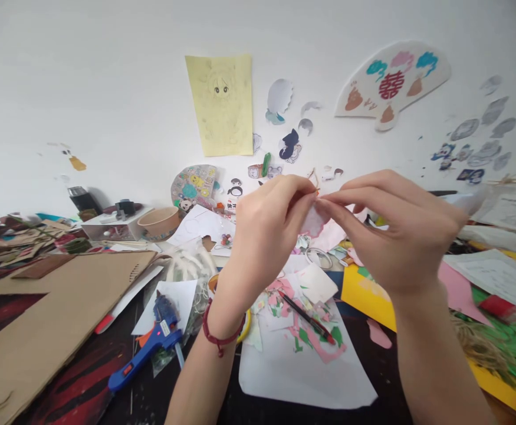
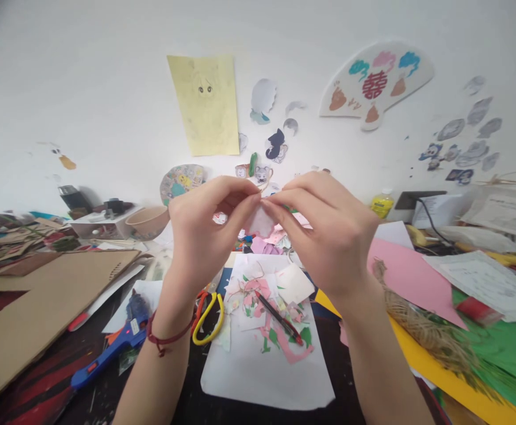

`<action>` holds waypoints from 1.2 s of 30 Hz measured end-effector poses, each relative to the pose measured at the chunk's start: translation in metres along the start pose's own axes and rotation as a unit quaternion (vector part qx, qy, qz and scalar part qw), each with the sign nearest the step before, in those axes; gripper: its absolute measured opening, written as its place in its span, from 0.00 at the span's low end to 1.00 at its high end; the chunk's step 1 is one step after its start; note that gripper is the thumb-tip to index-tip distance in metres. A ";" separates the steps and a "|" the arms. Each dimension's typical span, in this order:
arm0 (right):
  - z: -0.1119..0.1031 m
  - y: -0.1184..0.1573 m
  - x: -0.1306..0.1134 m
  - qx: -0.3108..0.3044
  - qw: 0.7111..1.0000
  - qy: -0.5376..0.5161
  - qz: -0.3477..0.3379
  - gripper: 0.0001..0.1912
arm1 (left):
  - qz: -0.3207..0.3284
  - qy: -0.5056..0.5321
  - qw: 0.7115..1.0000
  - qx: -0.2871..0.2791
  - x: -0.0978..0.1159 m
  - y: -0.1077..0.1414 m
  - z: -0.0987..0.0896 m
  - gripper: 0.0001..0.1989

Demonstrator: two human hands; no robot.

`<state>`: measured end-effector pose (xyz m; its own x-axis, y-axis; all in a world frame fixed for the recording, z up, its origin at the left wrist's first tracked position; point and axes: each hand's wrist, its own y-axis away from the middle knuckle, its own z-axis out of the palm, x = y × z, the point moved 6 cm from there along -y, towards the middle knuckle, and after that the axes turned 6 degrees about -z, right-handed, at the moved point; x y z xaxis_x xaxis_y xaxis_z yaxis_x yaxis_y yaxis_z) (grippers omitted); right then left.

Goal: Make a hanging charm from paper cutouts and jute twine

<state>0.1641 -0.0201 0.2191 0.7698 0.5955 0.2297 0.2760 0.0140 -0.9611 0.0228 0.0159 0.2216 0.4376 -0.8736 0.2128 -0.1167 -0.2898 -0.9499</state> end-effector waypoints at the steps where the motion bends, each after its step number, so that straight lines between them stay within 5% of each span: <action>1: 0.000 -0.001 0.000 0.005 1.000 -0.002 -0.010 0.07 | 0.012 -0.012 1.000 0.003 0.002 0.000 0.000 0.03; 16: 0.000 -0.003 0.001 -0.043 0.998 -0.025 -0.048 0.06 | 0.117 -0.109 0.985 0.066 0.018 0.004 0.000 0.06; 36: 0.012 0.004 0.015 -0.035 0.982 -0.165 0.078 0.12 | 0.132 -0.126 0.981 0.064 0.021 0.008 0.002 0.06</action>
<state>0.1701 -0.0018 0.2168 0.5799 0.8146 0.0062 0.2165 -0.1467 -0.9652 0.0325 -0.0041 0.2185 0.6149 -0.7832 -0.0923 -0.1498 -0.0011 -0.9887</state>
